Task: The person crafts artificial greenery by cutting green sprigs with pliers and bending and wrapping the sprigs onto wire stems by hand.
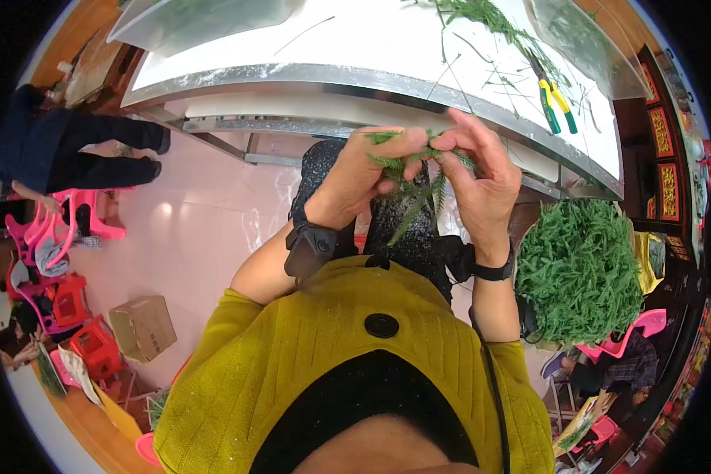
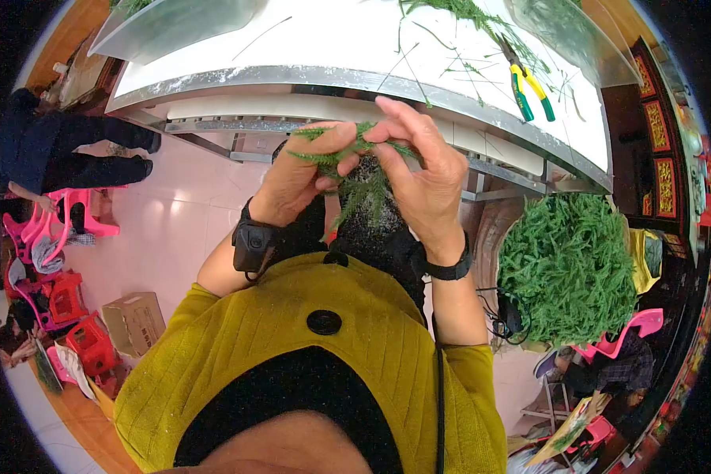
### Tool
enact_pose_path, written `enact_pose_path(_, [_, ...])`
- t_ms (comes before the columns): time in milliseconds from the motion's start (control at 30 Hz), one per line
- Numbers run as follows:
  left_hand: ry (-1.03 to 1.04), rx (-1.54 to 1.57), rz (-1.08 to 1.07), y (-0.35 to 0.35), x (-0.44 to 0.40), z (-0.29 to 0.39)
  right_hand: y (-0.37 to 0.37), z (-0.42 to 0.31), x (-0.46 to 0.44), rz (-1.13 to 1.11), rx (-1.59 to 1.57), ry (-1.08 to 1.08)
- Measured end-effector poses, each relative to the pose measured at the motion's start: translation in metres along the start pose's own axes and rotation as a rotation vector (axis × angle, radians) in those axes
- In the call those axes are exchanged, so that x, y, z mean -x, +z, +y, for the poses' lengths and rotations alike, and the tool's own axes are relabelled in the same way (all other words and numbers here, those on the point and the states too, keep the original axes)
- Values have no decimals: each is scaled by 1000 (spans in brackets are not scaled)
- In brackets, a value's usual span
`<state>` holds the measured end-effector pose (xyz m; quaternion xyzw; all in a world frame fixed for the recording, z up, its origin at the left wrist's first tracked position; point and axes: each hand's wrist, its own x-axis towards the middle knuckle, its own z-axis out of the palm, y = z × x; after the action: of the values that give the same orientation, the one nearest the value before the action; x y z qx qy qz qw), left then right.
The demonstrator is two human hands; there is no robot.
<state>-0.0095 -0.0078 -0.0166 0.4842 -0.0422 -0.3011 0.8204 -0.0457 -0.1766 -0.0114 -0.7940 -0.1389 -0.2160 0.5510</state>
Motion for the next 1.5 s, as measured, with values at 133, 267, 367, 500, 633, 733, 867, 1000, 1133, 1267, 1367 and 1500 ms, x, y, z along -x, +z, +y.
enact_pose_path(133, [92, -154, 39, -9, -3, 0, -1, -5, -1, -12, -52, -16])
enact_pose_path(267, [211, -156, 43, -6, -3, -5, 2, -10, 1, -3, -238, 79])
enact_pose_path(367, [254, -241, 25, -6, 0, -5, 4, -7, 2, 11, -253, 73])
enact_pose_path(500, [311, -380, -18, -10, 0, -5, 3, -12, -3, -4, -173, 46])
enact_pose_path(633, [306, -471, -40, -9, 3, 0, -7, -13, -5, -106, 84, 5])
enact_pose_path(733, [302, -535, -67, -11, 2, 1, -10, -16, -6, -151, 206, -16])
enact_pose_path(867, [248, -496, -89, -9, 0, 5, -10, -17, -6, -108, 286, -71])
enact_pose_path(1000, [236, -457, -109, 2, 1, 7, -5, -19, -7, 60, 368, -96])
enact_pose_path(1133, [567, -559, -73, 6, -15, -7, -3, -14, -4, 181, 394, -91])
enact_pose_path(1267, [444, -235, 57, 23, -19, -21, -4, -16, -1, 213, 422, -29])
enact_pose_path(1367, [502, -139, 75, 32, -19, -23, -8, -12, -3, 226, 455, -31])
enact_pose_path(1500, [468, -164, 143, 31, -24, -14, -9, -12, -4, 249, 432, -12])
